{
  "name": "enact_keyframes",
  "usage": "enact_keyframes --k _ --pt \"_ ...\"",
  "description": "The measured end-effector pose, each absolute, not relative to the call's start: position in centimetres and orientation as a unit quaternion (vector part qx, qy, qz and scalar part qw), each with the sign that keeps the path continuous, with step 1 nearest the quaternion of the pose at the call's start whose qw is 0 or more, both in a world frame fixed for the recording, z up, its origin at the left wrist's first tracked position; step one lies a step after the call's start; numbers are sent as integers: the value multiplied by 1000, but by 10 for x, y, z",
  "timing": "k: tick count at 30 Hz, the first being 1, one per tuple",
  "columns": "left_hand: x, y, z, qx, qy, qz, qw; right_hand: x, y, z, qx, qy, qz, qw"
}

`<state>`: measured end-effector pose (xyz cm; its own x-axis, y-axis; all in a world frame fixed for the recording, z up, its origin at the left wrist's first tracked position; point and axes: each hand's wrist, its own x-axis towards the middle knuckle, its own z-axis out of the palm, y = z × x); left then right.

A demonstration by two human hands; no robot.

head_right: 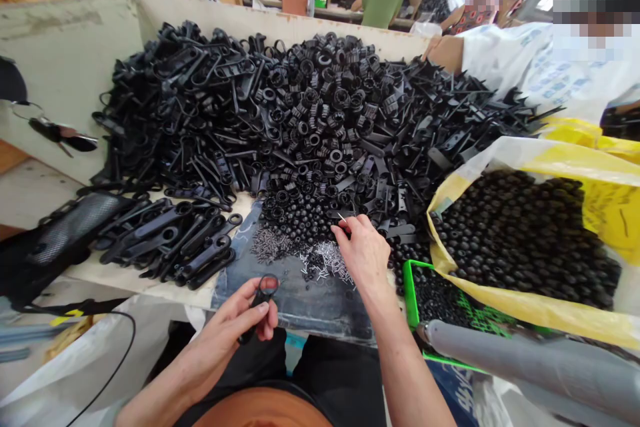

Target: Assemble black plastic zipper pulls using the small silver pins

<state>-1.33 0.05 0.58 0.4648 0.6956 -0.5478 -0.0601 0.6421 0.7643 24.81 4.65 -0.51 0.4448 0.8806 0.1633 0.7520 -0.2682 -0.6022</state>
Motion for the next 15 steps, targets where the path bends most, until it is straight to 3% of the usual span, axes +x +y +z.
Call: enact_keyframes --k 5,15 --pt "-14 0 7 333 455 248 788 255 56 -3 -789 -469 178 355" --pt "10 20 19 256 405 333 812 224 25 28 -614 -370 517 468"
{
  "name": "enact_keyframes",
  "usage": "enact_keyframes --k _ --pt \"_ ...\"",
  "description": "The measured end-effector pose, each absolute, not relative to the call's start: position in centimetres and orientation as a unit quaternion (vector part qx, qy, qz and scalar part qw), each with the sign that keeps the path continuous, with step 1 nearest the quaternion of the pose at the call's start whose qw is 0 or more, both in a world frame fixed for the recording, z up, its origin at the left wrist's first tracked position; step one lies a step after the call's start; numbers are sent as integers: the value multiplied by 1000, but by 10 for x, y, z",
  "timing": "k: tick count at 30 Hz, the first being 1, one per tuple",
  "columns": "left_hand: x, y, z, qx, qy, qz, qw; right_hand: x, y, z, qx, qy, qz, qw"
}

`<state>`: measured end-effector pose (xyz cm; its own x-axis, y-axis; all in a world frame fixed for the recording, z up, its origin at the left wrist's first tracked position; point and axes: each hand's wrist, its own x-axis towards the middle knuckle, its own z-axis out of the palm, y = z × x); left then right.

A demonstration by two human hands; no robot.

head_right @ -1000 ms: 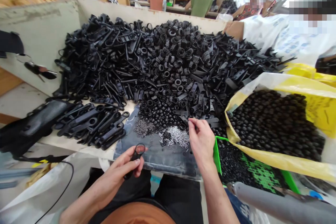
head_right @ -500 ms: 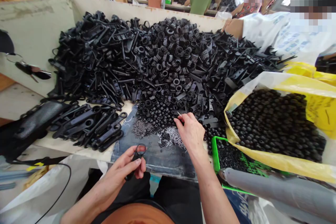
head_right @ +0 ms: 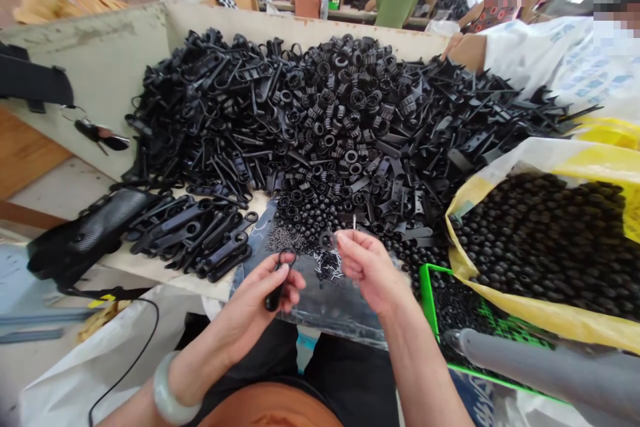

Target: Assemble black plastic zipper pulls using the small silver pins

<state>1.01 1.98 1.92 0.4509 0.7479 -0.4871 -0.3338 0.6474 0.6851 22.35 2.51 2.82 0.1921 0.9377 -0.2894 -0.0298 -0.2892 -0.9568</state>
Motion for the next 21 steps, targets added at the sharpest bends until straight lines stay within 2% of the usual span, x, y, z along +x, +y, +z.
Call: enact_keyframes --k 3,5,7,10,15,18,21 --pt "21 23 24 288 404 369 786 197 10 24 -553 -313 615 468" --pt "24 22 23 326 418 385 755 185 1 19 -542 -286 635 470" --pt "22 18 19 348 435 388 734 178 -8 14 -571 -313 588 480" --pt "17 11 13 341 451 380 732 175 -22 10 -610 -447 441 484" --pt "11 1 9 319 442 362 756 177 -42 14 -595 -674 232 371" --pt "7 -3 10 311 425 335 781 182 -47 16 -592 -701 196 345" --pt "2 -4 14 250 406 323 818 189 -50 17 -603 -662 240 374"
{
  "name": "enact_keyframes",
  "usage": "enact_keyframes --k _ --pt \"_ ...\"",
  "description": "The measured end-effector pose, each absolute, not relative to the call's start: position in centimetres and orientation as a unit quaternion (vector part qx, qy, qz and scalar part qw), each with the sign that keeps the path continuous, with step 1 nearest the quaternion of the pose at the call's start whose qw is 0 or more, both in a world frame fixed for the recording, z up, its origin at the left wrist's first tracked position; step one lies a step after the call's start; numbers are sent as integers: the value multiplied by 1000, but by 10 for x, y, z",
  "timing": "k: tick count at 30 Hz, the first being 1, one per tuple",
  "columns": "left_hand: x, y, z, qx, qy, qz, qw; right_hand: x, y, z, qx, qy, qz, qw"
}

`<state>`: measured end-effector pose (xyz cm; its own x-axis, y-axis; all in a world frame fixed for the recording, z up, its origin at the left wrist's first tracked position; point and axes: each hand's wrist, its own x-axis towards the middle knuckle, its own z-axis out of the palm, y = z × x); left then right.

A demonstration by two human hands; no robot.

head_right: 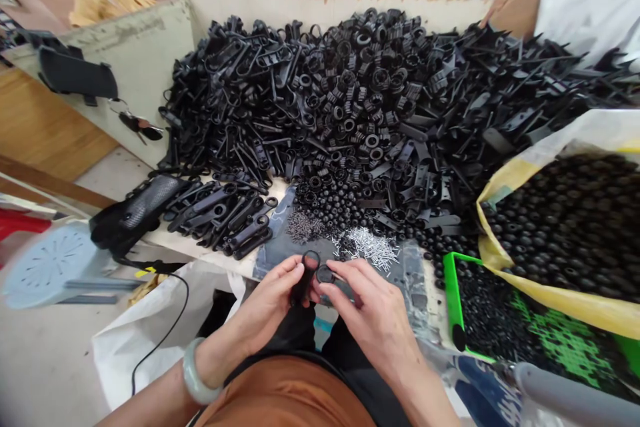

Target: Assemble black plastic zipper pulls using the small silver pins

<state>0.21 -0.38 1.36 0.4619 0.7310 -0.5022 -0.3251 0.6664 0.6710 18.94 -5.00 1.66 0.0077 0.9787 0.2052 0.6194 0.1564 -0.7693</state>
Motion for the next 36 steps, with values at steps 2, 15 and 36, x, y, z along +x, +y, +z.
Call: enact_keyframes --k 2,15,36 --pt "0 -4 17 197 401 308 840 192 -52 16 -613 -611 281 415" --pt "9 -12 27 141 368 276 877 173 -56 -7 -570 -574 297 507" --pt "8 -22 14 262 459 258 809 183 -57 -12 -529 -689 210 449"
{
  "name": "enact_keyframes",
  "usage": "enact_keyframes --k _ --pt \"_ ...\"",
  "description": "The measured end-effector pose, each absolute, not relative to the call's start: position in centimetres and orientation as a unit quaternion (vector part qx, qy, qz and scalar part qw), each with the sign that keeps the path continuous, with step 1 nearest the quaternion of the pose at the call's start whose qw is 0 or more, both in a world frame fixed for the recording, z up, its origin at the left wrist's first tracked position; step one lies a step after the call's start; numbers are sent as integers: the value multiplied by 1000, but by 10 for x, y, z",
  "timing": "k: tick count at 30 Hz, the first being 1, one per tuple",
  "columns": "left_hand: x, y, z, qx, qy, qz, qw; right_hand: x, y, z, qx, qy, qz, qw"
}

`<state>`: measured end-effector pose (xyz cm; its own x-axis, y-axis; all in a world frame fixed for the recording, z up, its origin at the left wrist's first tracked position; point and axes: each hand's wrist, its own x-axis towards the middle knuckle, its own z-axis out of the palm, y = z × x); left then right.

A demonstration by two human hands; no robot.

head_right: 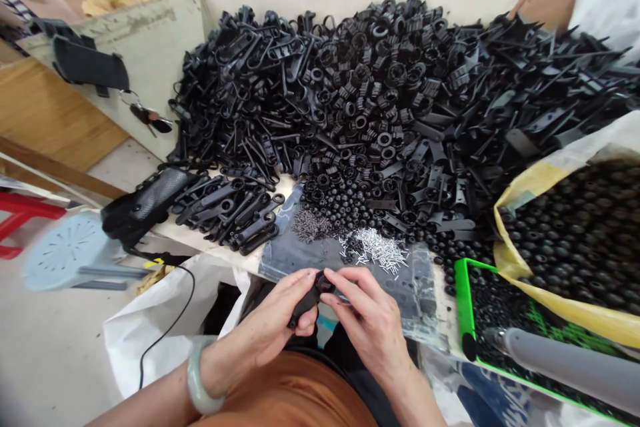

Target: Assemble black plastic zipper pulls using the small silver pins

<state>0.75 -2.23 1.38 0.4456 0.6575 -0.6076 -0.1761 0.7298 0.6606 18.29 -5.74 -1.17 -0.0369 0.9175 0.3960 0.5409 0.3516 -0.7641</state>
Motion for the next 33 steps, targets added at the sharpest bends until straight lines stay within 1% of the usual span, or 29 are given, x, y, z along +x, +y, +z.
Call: enact_keyframes --k 9,12,15,17,21,23,25,27,30,33 --pt "1 -26 5 400 471 259 742 181 -60 -4 -514 -726 159 429" --pt "0 -25 7 452 456 244 727 179 -63 -7 -513 -724 155 433" --pt "0 -25 9 518 427 266 692 178 -68 -13 -521 -707 166 448" --pt "0 -26 8 511 413 275 702 178 -71 -16 -526 -685 207 461" --pt "-5 -28 6 418 392 241 783 180 -73 -13 -515 -600 374 484" --pt "-8 -28 9 426 394 238 779 179 -71 -8 -525 -540 424 502" --pt "-11 -27 15 475 403 244 743 175 -69 -5 -545 -499 437 513" --pt "-12 -24 19 554 410 248 680 167 -66 -6 -556 -484 444 509" --pt "-14 -19 17 685 431 239 537 156 -62 -13 -563 -458 469 503" --pt "-17 -15 8 763 467 196 401 148 -57 -18 -573 -379 521 506"
